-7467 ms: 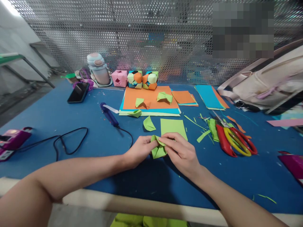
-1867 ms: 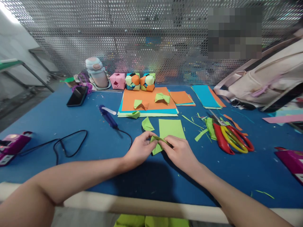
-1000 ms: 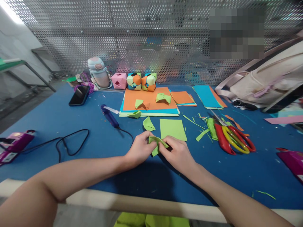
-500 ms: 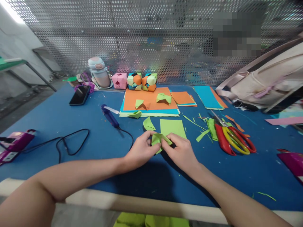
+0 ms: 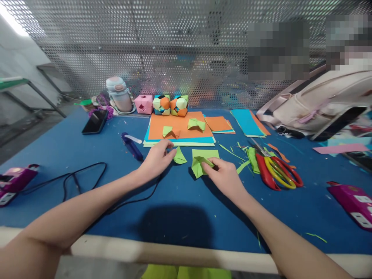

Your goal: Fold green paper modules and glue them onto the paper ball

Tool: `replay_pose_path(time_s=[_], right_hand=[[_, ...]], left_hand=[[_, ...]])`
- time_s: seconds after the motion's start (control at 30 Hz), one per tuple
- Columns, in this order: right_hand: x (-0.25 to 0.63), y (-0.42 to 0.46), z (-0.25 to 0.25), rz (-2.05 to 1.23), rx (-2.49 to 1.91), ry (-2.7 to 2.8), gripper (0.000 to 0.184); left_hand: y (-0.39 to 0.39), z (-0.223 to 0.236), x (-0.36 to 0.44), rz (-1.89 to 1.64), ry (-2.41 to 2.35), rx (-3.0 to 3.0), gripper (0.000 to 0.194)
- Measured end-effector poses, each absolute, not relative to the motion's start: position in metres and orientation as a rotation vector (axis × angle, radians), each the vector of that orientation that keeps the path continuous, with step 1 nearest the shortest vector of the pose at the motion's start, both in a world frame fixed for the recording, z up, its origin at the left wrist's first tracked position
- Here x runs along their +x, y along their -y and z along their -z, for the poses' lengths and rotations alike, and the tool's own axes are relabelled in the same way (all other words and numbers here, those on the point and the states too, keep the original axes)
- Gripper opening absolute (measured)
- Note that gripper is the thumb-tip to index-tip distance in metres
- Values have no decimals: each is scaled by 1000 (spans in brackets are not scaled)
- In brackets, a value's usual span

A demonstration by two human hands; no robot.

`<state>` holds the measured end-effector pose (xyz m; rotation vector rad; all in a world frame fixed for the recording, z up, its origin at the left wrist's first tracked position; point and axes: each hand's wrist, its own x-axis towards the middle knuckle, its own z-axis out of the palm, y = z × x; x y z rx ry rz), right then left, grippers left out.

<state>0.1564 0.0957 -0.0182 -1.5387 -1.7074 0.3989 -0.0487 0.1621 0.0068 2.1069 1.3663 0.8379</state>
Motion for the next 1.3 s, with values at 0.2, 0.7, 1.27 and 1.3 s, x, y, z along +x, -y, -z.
replay_pose_path(time_s=[0.2,0.7,1.27,1.3], right_hand=[[152,-97,19,-418,-1587,1686,20],[146,-95,12,-717,-1471,1464,23],[138,-96,26,-421,-1514,1677,10],[138,-96,25,-409,-1517,1676,11]], left_hand=[[-170,10,-49,-776,-1352,2033,22],[-163,17,-47,-900,-1276,2093,26],[-126,17,-25,-820,-899,1266,26],[-125,17,-25,-815,-880,1236,27]])
